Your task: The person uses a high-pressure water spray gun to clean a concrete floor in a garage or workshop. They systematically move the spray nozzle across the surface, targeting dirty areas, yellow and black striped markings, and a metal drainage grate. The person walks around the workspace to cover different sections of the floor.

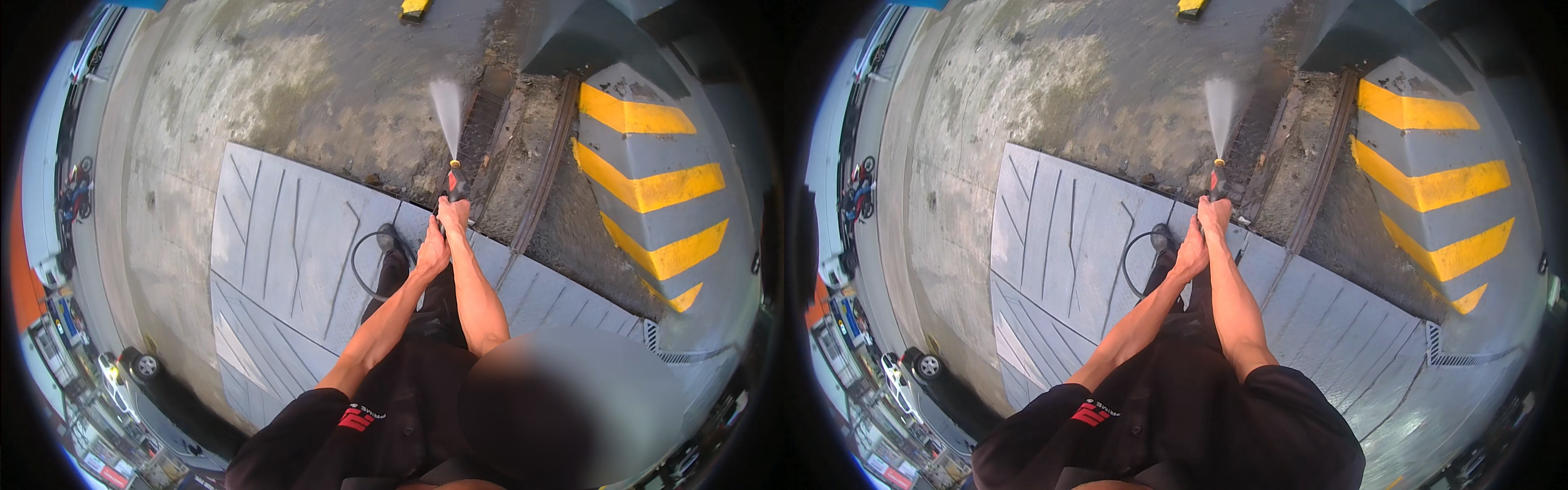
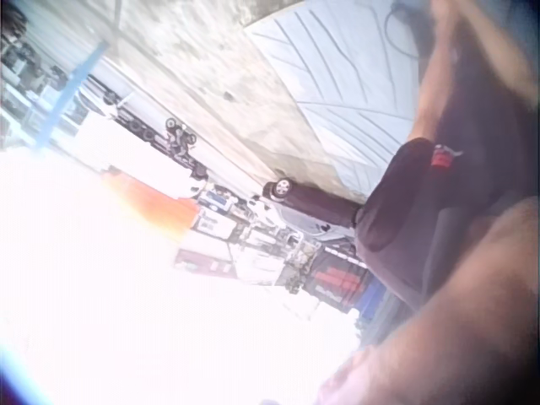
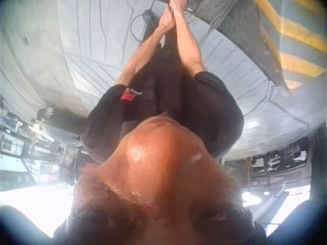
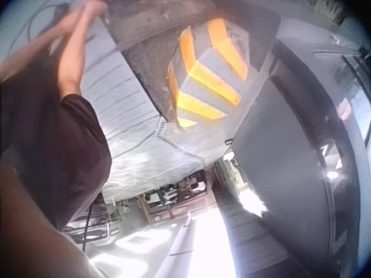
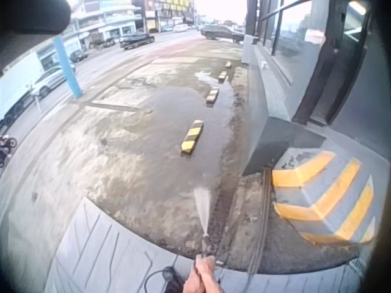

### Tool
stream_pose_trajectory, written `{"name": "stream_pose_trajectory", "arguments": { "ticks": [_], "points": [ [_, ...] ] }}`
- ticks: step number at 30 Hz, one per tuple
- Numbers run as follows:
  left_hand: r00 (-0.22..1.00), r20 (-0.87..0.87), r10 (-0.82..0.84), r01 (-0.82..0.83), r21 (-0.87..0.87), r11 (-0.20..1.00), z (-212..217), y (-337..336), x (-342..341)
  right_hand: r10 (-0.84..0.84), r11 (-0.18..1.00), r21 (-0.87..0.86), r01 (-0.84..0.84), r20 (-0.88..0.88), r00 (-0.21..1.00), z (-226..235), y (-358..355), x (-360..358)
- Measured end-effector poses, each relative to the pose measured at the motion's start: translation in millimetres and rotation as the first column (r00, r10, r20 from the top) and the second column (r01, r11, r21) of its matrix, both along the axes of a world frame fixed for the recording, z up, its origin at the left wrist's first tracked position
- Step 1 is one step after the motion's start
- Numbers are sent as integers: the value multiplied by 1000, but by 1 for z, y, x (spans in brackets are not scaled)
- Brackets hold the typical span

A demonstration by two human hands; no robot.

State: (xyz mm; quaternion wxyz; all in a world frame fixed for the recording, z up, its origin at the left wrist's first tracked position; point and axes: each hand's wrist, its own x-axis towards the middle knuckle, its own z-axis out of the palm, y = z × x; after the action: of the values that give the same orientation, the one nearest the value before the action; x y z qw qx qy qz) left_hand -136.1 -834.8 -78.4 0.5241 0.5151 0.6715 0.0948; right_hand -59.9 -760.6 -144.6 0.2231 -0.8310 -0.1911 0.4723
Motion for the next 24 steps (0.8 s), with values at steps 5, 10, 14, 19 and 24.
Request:
{"name": "stream_pose_trajectory", "arguments": {
  "ticks": [5,10,14,19,24],
  "points": [
    [999,36,3,-3,0,1000,0,18,-6,-14,999,50,12,24,1000,21,20,-7],
    [995,102,-1,-9,95,995,-12,26,-28,34,999,27,-37,96,995,48,37,-31],
    [985,169,25,-47,127,991,-15,29,-53,63,998,5,-65,184,981,64,44,-61],
    [959,254,127,-147,61,987,-10,33,-81,72,995,61,-84,181,981,62,51,-95],
    [952,281,123,-144,55,988,5,33,-107,122,989,59,-134,173,977,70,50,-121]
  ]
}}
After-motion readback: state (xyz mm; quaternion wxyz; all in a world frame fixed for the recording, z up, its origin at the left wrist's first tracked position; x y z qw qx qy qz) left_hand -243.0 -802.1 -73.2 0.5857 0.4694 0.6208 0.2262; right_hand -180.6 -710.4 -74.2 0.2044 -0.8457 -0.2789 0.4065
